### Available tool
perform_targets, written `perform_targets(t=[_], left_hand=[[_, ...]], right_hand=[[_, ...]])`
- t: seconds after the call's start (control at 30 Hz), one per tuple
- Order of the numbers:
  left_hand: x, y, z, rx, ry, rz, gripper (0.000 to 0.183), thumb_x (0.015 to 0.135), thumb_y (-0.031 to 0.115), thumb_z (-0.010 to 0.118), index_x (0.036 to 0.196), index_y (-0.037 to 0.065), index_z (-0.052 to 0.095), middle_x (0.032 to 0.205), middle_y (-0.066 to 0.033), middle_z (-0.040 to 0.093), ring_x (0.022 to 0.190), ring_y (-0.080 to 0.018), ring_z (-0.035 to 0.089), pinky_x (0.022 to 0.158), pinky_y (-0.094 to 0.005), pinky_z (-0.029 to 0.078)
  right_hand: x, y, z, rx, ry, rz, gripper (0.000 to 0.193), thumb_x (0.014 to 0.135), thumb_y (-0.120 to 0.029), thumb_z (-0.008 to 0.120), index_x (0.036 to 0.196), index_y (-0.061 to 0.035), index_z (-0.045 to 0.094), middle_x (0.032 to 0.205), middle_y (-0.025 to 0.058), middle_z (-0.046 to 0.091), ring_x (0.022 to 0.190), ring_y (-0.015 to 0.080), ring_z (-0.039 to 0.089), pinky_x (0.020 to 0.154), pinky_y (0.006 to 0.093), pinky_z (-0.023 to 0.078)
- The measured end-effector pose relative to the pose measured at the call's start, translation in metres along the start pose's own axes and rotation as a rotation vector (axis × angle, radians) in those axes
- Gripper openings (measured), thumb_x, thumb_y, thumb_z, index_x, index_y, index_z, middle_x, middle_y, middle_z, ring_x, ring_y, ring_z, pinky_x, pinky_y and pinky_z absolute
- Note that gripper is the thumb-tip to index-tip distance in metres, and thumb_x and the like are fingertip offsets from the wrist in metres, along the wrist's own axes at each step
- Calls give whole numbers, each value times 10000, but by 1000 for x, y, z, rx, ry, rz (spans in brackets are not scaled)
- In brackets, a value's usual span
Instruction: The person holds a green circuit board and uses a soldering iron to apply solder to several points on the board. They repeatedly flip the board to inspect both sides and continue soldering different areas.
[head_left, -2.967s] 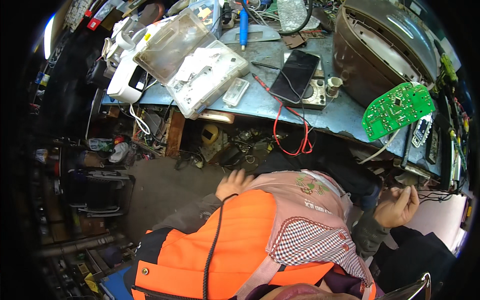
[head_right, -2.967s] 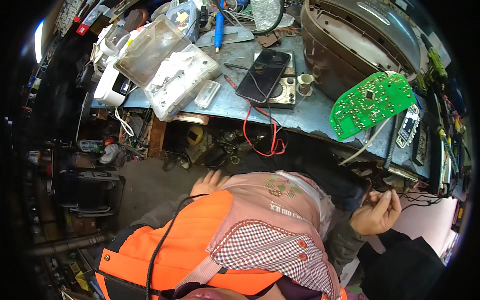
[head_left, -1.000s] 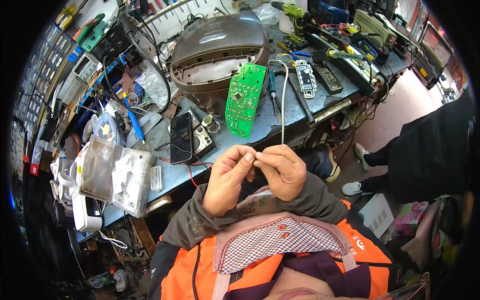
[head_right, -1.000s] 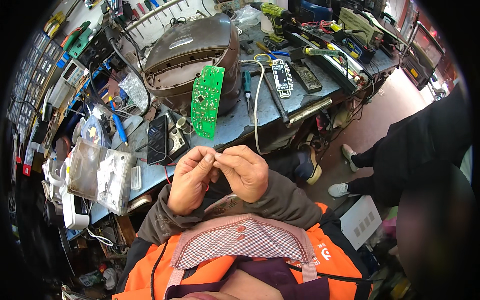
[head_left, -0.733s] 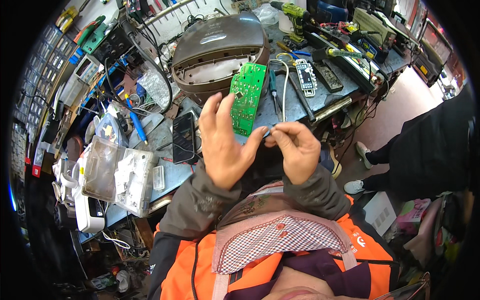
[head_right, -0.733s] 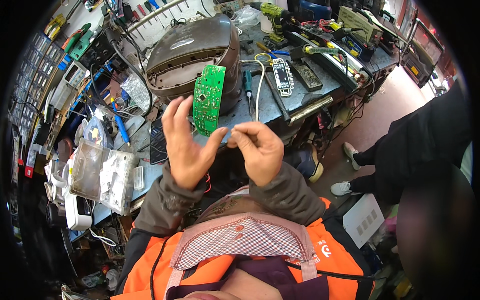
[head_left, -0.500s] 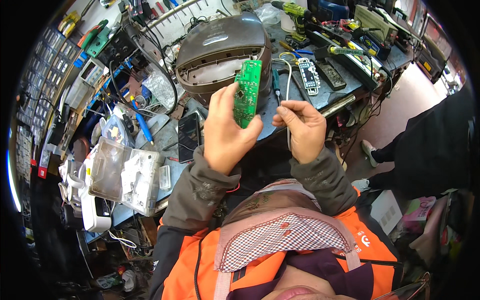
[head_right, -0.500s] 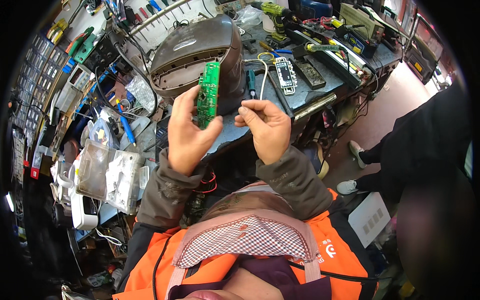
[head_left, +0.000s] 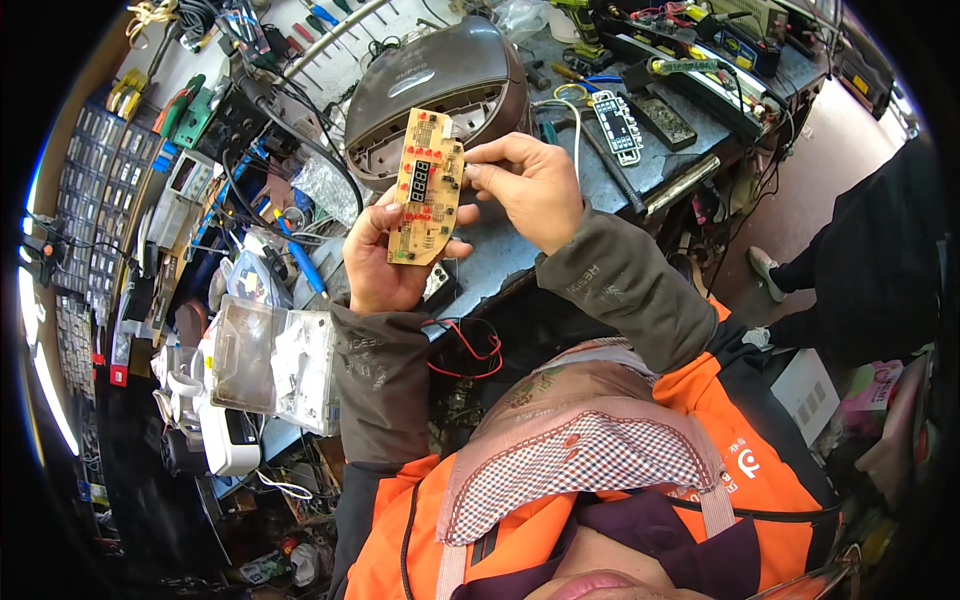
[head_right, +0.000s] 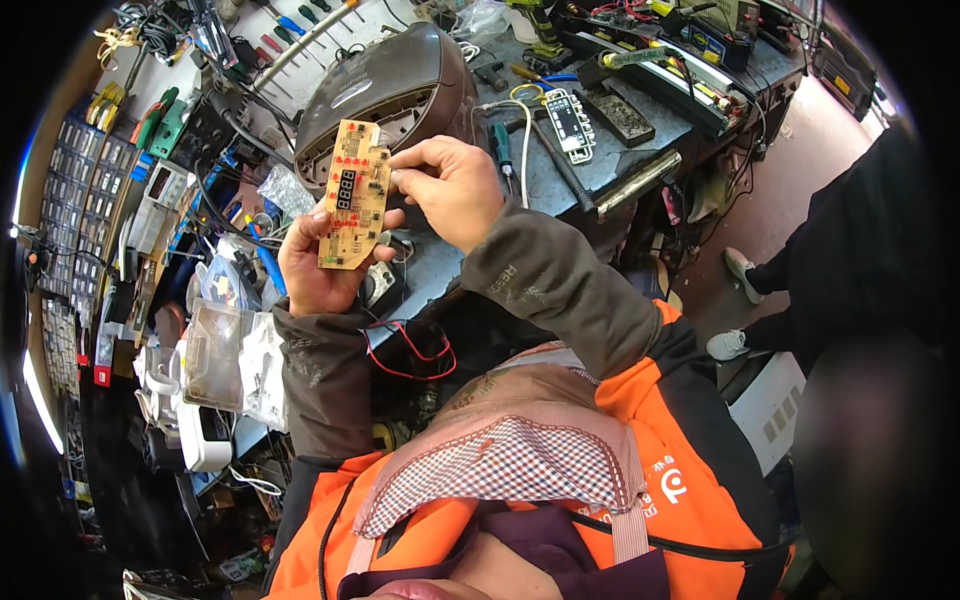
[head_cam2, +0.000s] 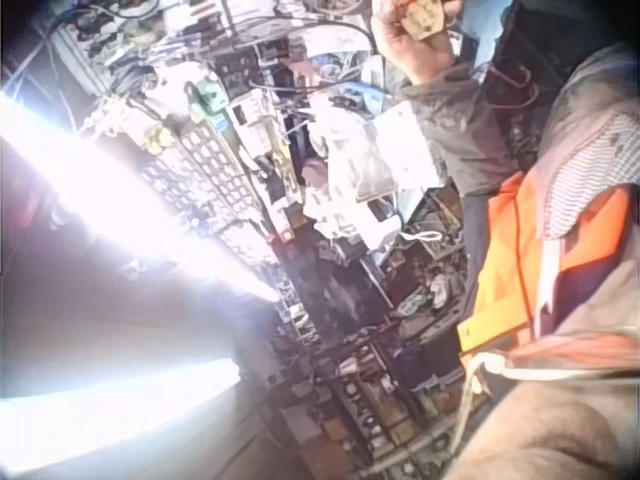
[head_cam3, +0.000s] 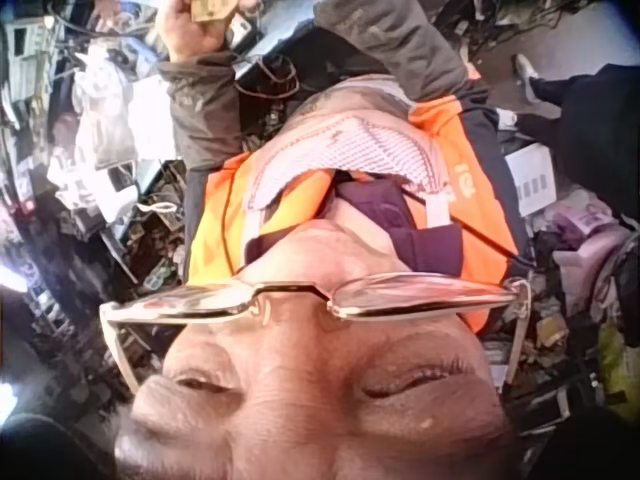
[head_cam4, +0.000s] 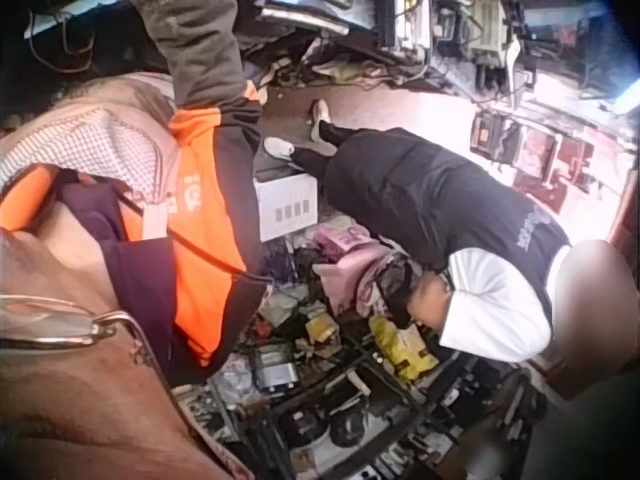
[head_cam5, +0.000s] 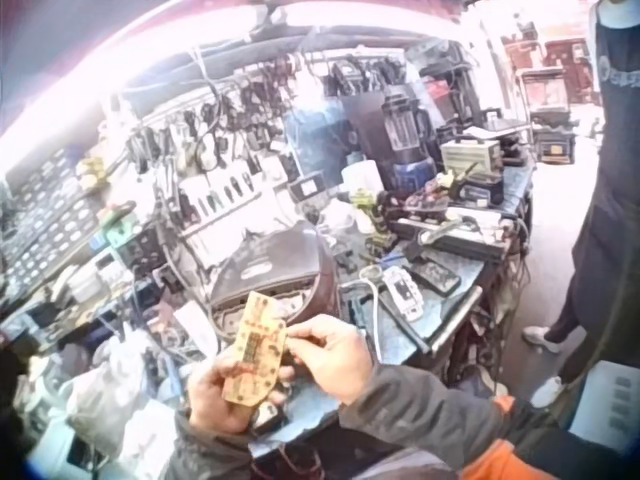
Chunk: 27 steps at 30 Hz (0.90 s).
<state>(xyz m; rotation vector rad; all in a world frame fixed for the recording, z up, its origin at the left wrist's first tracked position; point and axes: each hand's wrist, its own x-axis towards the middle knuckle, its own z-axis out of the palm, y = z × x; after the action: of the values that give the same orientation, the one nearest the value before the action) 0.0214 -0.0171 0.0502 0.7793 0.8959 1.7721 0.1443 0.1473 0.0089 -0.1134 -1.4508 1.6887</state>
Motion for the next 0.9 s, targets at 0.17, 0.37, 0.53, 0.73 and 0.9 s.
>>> perform_targets(t=[0.17, 0.37, 0.53, 0.73, 0.9], left_hand=[[-2, -9, 2, 31, 5, 59, 658, 971, 267, 513, 1528, -80, 456, 1394, -277, 642, 1177, -451, 710, 809, -516, 682], [-2, -13, 6, 66, 31, 91, 656, 969, 269, 513, 1521, -82, 458, 1371, -270, 654, 1160, -443, 717, 811, -513, 684], [-2, -16, 7, 88, 44, 118, 653, 963, 263, 511, 1504, -101, 464, 1368, -273, 656, 1151, -446, 719, 808, -508, 684], [-3, -18, 10, 75, 58, 133, 656, 957, 257, 499, 1502, -107, 461, 1373, -272, 654, 1138, -445, 724, 795, -495, 683], [-1, -20, 11, 80, 56, 143, 660, 959, 261, 486, 1508, -104, 455, 1375, -269, 654, 1133, -437, 727, 799, -483, 682]], right_hand=[[2, -7, 7, -51, 0, 9, 105, 907, 16, 767, 1007, 33, 793, 924, 67, 706, 785, 127, 683, 698, 284, 568], [5, -1, 4, -60, -21, -38, 97, 908, 19, 767, 1001, 30, 788, 918, 64, 719, 766, 121, 683, 683, 280, 568], [4, -2, 6, 54, -14, 104, 100, 923, 18, 762, 1022, 28, 774, 932, 86, 758, 782, 112, 698, 683, 265, 576], [1, 1, 8, 160, -5, 113, 84, 945, 11, 758, 1027, 29, 769, 940, 94, 764, 790, 127, 710, 667, 274, 593], [-2, 0, 8, 50, 19, 20, 66, 949, -2, 764, 997, 42, 772, 975, 70, 734, 784, 130, 713, 639, 266, 587]])
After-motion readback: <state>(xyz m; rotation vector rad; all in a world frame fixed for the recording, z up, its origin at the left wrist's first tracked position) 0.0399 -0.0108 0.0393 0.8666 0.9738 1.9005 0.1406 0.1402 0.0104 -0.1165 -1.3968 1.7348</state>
